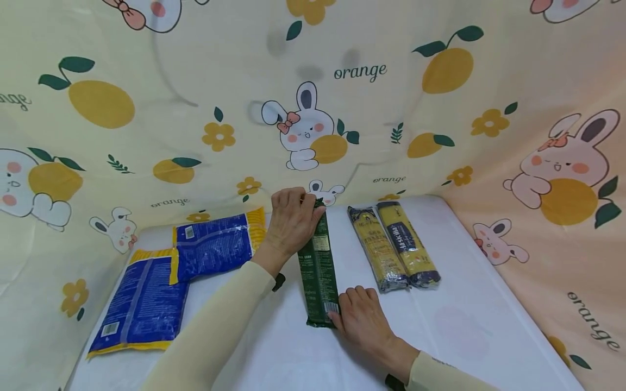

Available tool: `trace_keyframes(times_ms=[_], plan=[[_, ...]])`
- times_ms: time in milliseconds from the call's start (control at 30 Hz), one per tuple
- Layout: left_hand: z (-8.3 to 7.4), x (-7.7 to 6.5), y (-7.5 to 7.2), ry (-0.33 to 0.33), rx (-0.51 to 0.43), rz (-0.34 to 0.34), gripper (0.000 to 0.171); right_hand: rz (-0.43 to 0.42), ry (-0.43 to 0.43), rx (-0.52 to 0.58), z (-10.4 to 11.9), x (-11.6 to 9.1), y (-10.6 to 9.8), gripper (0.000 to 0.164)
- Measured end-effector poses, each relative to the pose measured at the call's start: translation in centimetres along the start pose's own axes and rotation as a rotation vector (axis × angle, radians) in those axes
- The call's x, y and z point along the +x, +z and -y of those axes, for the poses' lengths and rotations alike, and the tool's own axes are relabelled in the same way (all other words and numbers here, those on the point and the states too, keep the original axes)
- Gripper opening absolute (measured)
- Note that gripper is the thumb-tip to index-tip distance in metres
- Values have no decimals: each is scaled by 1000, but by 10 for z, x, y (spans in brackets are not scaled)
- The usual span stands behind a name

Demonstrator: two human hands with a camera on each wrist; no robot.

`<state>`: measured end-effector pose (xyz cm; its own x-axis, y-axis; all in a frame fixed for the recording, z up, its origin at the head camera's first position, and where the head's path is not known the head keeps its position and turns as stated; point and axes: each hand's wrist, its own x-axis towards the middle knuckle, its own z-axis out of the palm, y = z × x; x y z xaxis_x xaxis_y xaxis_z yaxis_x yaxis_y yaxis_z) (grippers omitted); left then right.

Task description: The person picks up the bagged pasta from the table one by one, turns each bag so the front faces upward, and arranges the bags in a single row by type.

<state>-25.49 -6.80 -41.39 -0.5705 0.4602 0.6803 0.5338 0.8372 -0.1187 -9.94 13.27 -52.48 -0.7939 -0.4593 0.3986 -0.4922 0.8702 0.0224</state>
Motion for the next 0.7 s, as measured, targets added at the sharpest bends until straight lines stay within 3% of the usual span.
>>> trace_keyframes(times_ms=[167, 333, 567, 700], plan=[[-4, 6, -9, -52, 36, 26, 32, -31, -28, -1, -5, 5, 1, 38], [-6, 14, -18, -100, 85, 25, 40, -129, -68, -51, -11, 13, 2, 33], [-5, 20, -24, -145, 73, 20, 55, -225, -150, -136, -6, 19, 5, 31], [-4, 20, -27, -155, 59, 36, 49, -256, -188, -166, 0, 23, 6, 30]])
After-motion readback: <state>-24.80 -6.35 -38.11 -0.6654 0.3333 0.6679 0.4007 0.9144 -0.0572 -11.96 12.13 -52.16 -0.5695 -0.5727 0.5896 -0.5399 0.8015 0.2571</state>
